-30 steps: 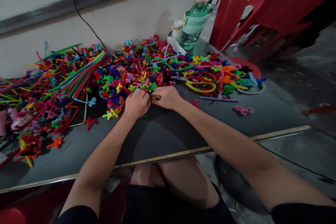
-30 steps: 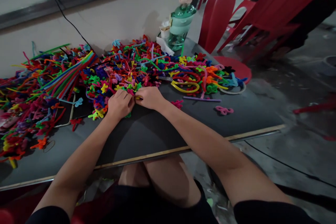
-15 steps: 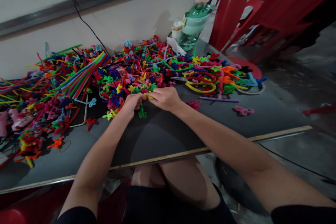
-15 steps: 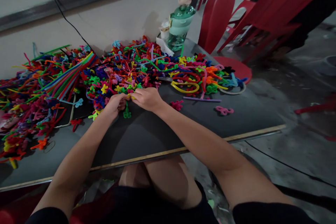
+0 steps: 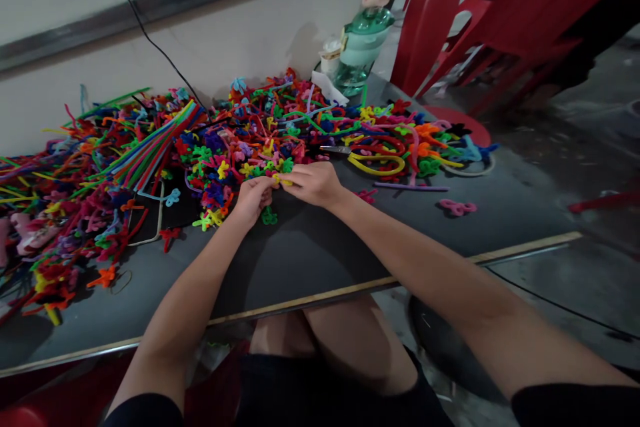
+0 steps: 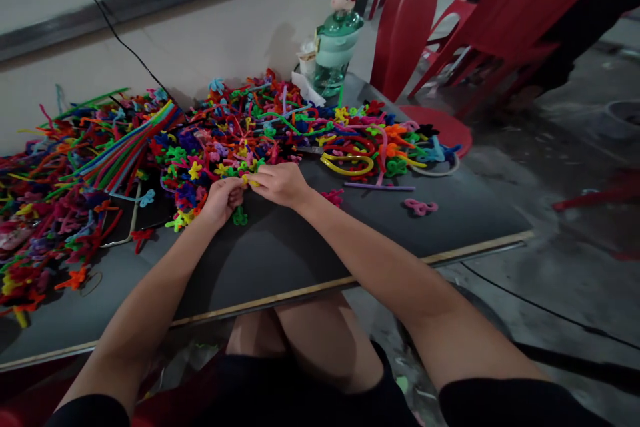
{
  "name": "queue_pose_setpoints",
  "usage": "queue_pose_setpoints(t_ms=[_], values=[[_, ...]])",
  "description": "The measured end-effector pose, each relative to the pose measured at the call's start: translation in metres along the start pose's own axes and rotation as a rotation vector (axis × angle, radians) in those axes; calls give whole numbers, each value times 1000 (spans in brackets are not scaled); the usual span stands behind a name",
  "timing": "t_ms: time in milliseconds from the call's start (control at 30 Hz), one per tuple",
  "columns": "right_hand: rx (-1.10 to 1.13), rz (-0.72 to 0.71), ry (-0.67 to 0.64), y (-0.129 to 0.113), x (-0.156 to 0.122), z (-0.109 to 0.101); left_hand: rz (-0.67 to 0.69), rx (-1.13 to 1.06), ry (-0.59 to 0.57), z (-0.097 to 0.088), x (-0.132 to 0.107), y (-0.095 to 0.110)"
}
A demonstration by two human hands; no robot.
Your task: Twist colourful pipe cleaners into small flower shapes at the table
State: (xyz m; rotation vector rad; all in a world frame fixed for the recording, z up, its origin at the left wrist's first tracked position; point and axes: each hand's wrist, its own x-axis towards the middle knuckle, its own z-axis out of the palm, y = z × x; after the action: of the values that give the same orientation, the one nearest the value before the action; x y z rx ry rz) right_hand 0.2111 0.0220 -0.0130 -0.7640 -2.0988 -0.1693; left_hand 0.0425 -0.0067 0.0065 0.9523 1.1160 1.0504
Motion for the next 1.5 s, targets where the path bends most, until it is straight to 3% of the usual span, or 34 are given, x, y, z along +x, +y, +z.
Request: queue_pose_setpoints(t_ms=[133,200,333,467,700,867,1067,1233,1500], values=[[296,209,-44,3,0,4,378,371,150,-6,2,-8],[424,343,-113,4,1,2,560,559,165,-9,3,-8],[607,546,-264,6,3,1,717,799,117,-13,3,-9],[708,639,-349,8,4,4,713,867,109,-14,5,-11],[549,655,-281,-2,5,4,621,947,191,-11,2,-11],[510,698,-248,2,5,6,594,1018,319,-9,-1,-11],[578,703,-306,7,3,10,659,1027,172,-11,1,-14],[618,702,-360,6,5,8,605,1092,164,-12,1,-17],[554,668,-363,-4,5,5,641,1019,206,-11,0,-16]])
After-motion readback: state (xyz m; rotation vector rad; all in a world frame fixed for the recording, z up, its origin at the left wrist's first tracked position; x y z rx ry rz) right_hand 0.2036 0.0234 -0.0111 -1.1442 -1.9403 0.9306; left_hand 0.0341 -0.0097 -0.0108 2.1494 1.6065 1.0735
